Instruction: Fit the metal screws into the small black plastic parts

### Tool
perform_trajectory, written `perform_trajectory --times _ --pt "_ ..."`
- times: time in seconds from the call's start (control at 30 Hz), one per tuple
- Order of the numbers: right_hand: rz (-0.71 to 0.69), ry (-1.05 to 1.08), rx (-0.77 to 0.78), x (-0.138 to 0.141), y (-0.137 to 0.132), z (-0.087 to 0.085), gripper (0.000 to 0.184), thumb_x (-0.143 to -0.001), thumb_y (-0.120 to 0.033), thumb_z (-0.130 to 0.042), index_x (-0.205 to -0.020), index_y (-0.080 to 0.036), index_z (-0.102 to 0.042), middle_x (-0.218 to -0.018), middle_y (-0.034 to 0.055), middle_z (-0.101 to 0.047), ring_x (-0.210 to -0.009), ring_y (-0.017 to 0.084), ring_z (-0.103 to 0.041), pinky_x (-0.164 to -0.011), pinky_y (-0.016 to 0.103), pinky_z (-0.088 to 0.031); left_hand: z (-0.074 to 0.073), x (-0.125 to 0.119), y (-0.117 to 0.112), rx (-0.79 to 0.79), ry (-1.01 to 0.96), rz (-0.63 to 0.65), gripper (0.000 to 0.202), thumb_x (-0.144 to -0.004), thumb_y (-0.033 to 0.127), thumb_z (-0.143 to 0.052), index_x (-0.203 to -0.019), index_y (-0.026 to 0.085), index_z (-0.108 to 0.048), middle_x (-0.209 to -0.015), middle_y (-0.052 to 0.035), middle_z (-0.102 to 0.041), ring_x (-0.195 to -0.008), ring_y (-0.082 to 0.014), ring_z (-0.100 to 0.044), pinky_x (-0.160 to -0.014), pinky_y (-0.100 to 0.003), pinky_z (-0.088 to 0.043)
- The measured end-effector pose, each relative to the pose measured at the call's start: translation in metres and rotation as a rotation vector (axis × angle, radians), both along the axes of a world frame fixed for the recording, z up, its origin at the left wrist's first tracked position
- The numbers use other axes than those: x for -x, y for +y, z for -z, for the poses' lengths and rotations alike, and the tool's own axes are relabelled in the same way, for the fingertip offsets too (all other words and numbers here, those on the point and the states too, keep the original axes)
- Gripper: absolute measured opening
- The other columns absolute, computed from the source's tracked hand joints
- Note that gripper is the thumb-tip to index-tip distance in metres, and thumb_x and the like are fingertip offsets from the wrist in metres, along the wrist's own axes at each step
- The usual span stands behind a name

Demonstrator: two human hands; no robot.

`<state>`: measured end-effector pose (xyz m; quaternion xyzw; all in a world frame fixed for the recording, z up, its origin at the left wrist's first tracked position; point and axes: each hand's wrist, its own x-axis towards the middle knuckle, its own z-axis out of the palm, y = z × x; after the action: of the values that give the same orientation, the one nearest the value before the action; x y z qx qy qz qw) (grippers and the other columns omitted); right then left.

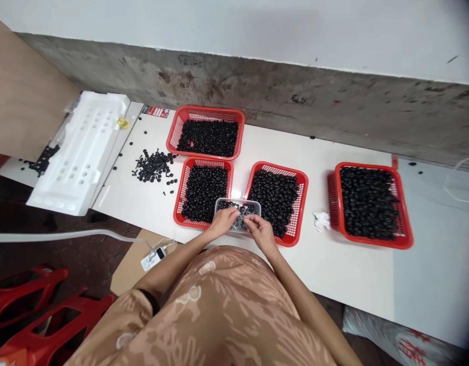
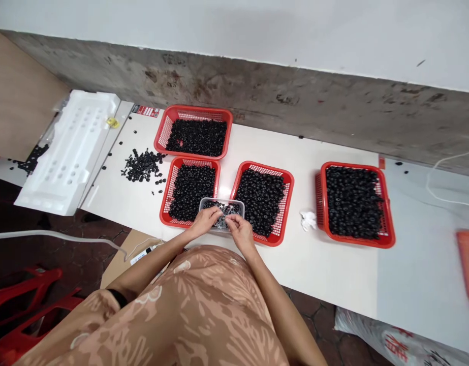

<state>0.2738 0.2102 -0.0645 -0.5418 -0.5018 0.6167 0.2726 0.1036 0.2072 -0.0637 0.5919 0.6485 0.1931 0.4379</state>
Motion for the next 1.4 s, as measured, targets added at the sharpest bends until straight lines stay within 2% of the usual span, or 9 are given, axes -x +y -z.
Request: perform_trajectory --times 0.1,0.2,0.27,0.57,0.87,1.07,1.17,1.33,1.4 --pt "0.063 0.002 0.026 -0.015 0.0 -0.005 0.038 -0.074 -0.051 -0.066 -0.088 -0.016 -0.065 -0.07 0.0023 -0.062 -0.056 0.013 -0.052 -0.054 0.024 -0.043 0.007 -0.006 0.026 -0.128 0.327 0.238 0.031 -0.094 0.026 -0.037 -0.111 0.019 -0.062 -0.101 -0.0082 -0.067 -0.088 -0.0193 -0.061 -0.076 -0.028 -0.042" --pt "0.09 0.001 0.048 -0.027 -0.008 -0.01 0.039 -0.073 -0.053 -0.067 -0.087 -0.016 -0.065 -0.07 0.0026 -0.062 -0.056 0.013 -0.051 -0.052 0.023 -0.041 0.017 -0.013 0.044 -0.123 0.487 0.479 0.032 -0.094 0.019 -0.036 -0.111 0.014 -0.062 -0.1 -0.0132 -0.066 -0.088 -0.0216 -0.062 -0.075 -0.029 -0.043" --pt "0.101 -0.015 0.045 -0.033 -0.016 -0.012 0.04 -0.074 -0.054 -0.066 -0.087 -0.016 -0.065 -0.07 0.0024 -0.061 -0.056 0.012 -0.049 -0.052 0.023 -0.041 0.022 -0.017 0.05 -0.112 0.503 0.539 0.03 -0.093 0.016 -0.036 -0.106 0.011 -0.062 -0.096 -0.0154 -0.066 -0.087 -0.0219 -0.063 -0.075 -0.03 -0.043" --pt "0.091 -0.026 0.057 -0.031 -0.028 -0.003 0.047 -0.074 -0.061 -0.062 -0.087 -0.016 -0.065 -0.073 0.0055 -0.064 -0.055 0.014 -0.051 -0.052 0.025 -0.043 0.03 -0.025 0.049 -0.079 0.442 0.419 0.028 -0.095 0.019 -0.037 -0.1 0.007 -0.061 -0.094 -0.0208 -0.065 -0.084 -0.024 -0.063 -0.077 -0.033 -0.043" --pt "0.083 -0.003 0.031 -0.028 -0.026 0.0 0.041 -0.075 -0.055 -0.064 -0.087 -0.016 -0.066 -0.072 0.0039 -0.063 -0.054 0.012 -0.05 -0.05 0.023 -0.042 0.021 -0.03 0.042 -0.08 0.478 0.391 0.024 -0.091 0.008 -0.039 -0.1 0.008 -0.06 -0.098 -0.0189 -0.062 -0.091 -0.0239 -0.059 -0.08 -0.033 -0.042" --pt "0.09 -0.032 0.037 -0.029 -0.028 -0.001 0.047 -0.073 -0.06 -0.064 -0.087 -0.015 -0.066 -0.073 0.0054 -0.064 -0.054 0.013 -0.051 -0.051 0.024 -0.043 0.017 -0.025 0.032 -0.185 0.454 0.37 0.022 -0.091 0.01 -0.038 -0.098 0.01 -0.06 -0.1 -0.0149 -0.06 -0.095 -0.0221 -0.056 -0.086 -0.034 -0.039" --pt "0.094 -0.04 0.036 -0.03 -0.029 -0.003 0.046 -0.074 -0.059 -0.063 -0.088 -0.015 -0.065 -0.071 0.005 -0.064 -0.054 0.013 -0.05 -0.051 0.024 -0.042 0.01 -0.006 0.022 -0.224 0.441 0.206 0.026 -0.095 0.019 -0.035 -0.097 0.014 -0.06 -0.093 -0.0105 -0.061 -0.087 -0.0193 -0.056 -0.082 -0.031 -0.039" --pt "0.108 -0.055 0.039 -0.031 -0.031 -0.001 0.046 -0.074 -0.06 -0.062 -0.088 -0.015 -0.065 -0.07 0.005 -0.064 -0.056 0.014 -0.052 -0.052 0.025 -0.042 -0.003 0.043 -0.002 -0.298 0.445 -0.168 0.027 -0.096 0.027 -0.036 -0.102 0.019 -0.062 -0.098 -0.0076 -0.061 -0.092 -0.0176 -0.054 -0.082 -0.028 -0.038" --pt "0.093 -0.062 0.022 -0.029 -0.03 0.002 0.047 -0.075 -0.06 -0.061 -0.087 -0.016 -0.065 -0.07 0.005 -0.064 -0.057 0.015 -0.052 -0.053 0.026 -0.042 -0.005 0.056 -0.014 -0.304 0.457 -0.223 0.026 -0.096 0.028 -0.038 -0.101 0.019 -0.062 -0.097 -0.0064 -0.061 -0.092 -0.0173 -0.054 -0.082 -0.028 -0.039"
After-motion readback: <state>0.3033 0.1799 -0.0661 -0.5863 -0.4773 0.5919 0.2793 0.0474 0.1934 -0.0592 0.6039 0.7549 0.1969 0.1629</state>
